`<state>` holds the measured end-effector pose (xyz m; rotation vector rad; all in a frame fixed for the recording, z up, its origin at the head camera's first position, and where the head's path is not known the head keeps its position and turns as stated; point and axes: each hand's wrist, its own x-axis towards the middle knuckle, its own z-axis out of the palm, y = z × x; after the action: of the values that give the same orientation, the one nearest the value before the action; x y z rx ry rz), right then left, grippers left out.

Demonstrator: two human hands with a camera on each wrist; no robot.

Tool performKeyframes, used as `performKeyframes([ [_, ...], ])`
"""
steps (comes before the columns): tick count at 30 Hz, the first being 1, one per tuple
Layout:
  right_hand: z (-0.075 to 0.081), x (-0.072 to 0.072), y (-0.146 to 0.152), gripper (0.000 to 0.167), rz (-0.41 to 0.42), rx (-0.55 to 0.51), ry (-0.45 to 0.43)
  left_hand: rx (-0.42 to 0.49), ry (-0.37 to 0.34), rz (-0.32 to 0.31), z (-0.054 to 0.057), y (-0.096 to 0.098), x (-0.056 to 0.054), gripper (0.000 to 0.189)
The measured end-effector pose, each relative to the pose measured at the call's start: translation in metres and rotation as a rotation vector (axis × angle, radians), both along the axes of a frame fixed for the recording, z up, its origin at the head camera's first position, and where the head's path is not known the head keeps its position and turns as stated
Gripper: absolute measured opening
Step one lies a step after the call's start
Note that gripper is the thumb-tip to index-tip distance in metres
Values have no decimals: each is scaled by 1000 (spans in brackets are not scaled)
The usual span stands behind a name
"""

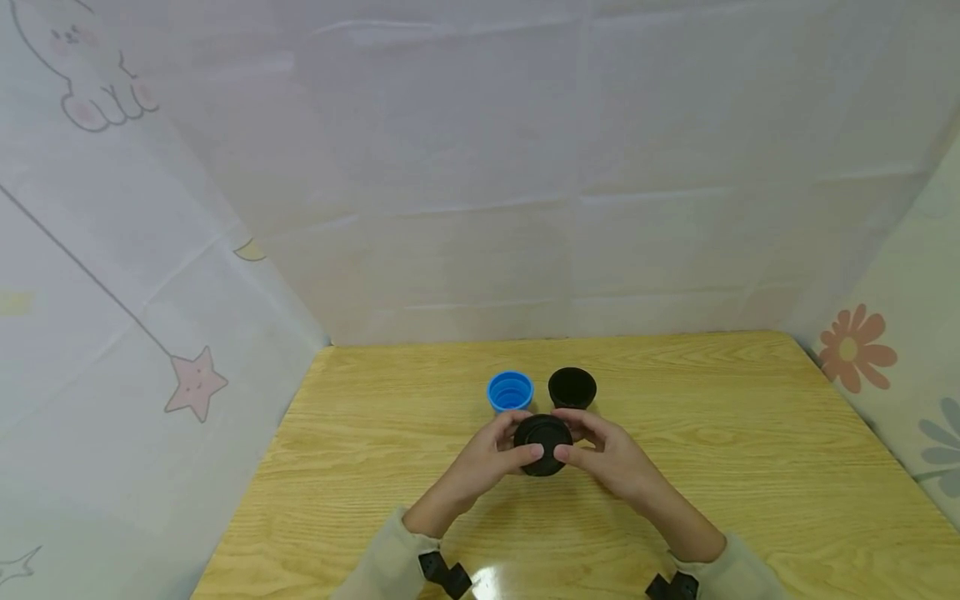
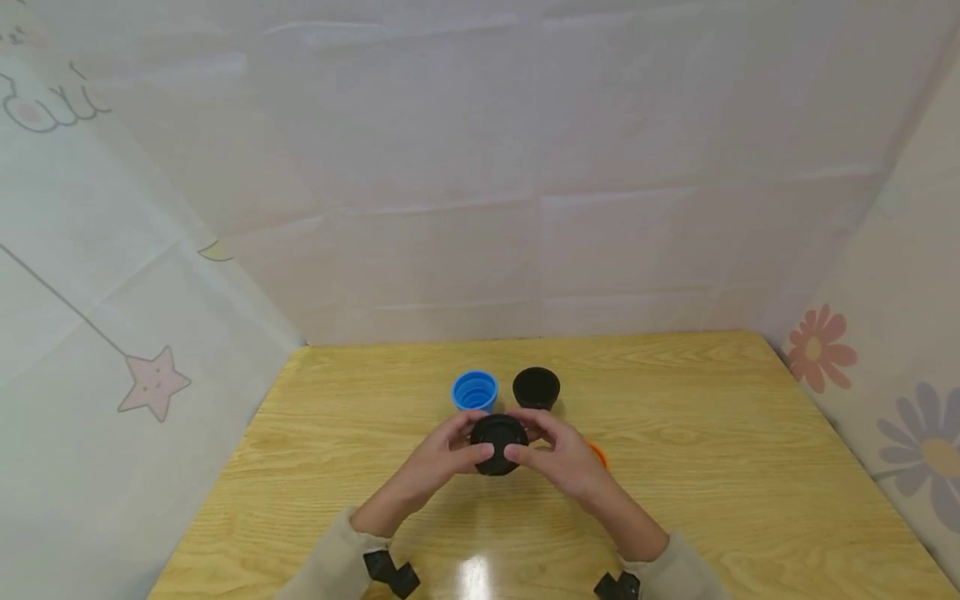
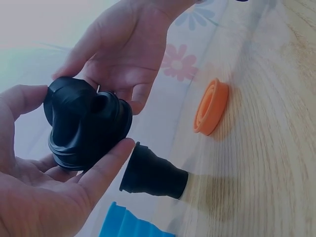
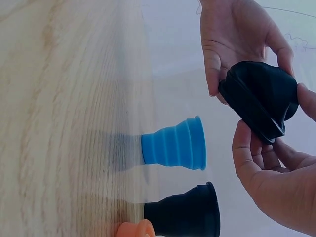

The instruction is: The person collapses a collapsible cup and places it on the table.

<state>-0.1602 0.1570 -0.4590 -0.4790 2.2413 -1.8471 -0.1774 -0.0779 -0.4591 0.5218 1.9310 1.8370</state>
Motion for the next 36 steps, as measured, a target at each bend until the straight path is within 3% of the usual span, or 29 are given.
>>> performKeyframes([
  [21,1,0,-2,53,-25,2,-8,47,-4,30,-6,2,0,52],
  [31,-1,3,-10,45,-81,-190,-59,204,-31,90,-9,6,1,49],
  [36,0,4,-13,47,-129,-217,-53,256,-20,122,-10,10,2,47],
])
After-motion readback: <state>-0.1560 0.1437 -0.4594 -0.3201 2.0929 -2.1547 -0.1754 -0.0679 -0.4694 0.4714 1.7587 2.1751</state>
